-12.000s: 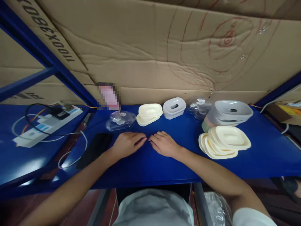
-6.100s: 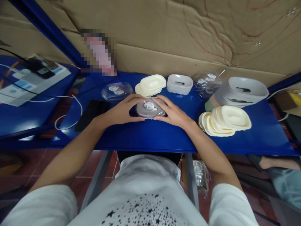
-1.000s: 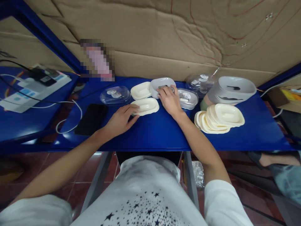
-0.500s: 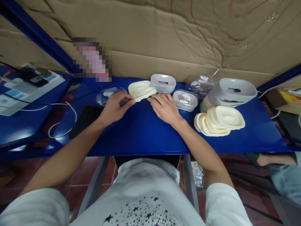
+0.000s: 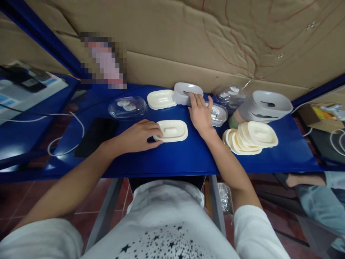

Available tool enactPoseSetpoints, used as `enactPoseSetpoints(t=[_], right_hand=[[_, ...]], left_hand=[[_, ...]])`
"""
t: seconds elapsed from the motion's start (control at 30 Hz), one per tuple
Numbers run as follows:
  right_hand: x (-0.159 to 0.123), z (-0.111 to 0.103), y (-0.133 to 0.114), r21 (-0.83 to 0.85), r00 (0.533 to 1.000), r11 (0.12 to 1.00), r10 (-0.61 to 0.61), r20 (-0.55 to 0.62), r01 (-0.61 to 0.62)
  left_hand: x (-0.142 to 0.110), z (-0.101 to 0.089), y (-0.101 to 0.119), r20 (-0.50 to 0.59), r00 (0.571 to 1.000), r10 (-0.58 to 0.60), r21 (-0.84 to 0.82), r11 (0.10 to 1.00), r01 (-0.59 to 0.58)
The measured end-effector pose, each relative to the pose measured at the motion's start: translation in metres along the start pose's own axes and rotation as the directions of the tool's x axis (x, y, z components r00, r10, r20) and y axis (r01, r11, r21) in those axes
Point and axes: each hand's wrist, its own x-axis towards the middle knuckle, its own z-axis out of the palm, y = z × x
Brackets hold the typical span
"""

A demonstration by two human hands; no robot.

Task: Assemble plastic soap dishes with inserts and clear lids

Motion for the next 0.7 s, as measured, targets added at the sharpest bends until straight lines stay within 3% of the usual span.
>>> enactPoseSetpoints(t=[0.2, 0.37, 0.7], right_hand=[[0.0, 0.004, 0.001, 0.02, 1.0, 1.0, -0.024, 0.001, 0.024], [0.002, 0.002, 0.001, 0.1, 0.999, 0.995, -0.028, -0.019, 0.03], [0.002, 0.006, 0.007, 0.331, 0.99, 0.944, 0.041, -0.133, 0.005]], left_hand=[[-0.001, 0.005, 0.004, 0.0, 1.0, 0.024, 0.056, 0.998, -0.024], [0.003, 0.005, -0.001, -0.122, 0.992, -0.021, 0.033, 0.999, 0.025], [0.069, 0.009, -0.032, -0.211, 0.973, -0.098, 0.178, 0.974, 0.137]])
